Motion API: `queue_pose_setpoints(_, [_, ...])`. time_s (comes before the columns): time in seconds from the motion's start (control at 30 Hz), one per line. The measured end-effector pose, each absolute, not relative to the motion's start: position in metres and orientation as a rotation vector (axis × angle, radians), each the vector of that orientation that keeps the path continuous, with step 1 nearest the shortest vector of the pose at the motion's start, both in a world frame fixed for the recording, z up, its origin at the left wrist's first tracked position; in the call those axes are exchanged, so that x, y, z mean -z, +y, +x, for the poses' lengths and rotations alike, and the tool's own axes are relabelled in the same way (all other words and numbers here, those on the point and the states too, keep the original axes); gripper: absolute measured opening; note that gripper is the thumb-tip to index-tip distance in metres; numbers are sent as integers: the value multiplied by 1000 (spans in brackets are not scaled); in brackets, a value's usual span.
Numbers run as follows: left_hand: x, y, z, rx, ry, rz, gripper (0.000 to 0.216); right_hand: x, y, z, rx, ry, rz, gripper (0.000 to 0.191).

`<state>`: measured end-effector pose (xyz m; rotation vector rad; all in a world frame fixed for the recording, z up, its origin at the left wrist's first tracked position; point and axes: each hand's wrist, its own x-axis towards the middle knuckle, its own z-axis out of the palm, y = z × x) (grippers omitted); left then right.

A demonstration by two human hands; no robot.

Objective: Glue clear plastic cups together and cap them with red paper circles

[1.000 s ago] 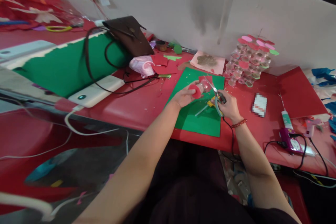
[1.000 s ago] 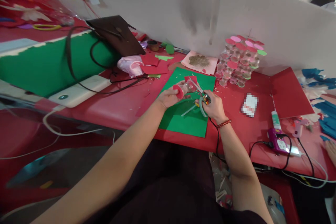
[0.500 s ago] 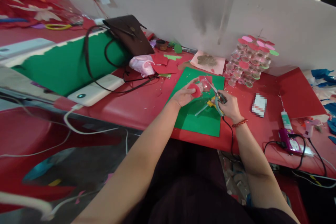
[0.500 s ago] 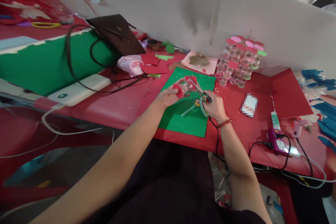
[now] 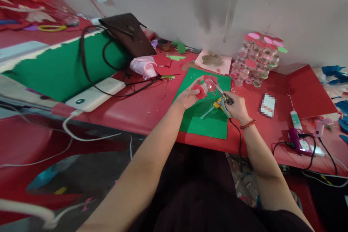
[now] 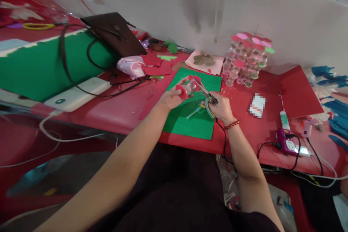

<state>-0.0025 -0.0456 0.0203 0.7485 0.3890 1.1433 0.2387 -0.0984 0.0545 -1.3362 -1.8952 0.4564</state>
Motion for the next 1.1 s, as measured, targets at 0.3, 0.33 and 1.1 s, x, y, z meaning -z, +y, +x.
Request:
queue_pose_setpoints(0.3, [-22,-48,-2,-1170,452,769,51,-57,-100,236,-436,-1935,-1363,36])
queue_pose_setpoints(0.33, [-21,-47,-1,-1184,443,763,50,-56,-100,236,-434,-1936,-1367,35])
queue_pose_setpoints(1.1, [-22,-47,-1,-1104,400,836,50,-61,-103,234,-446,-1942,-1361,30])
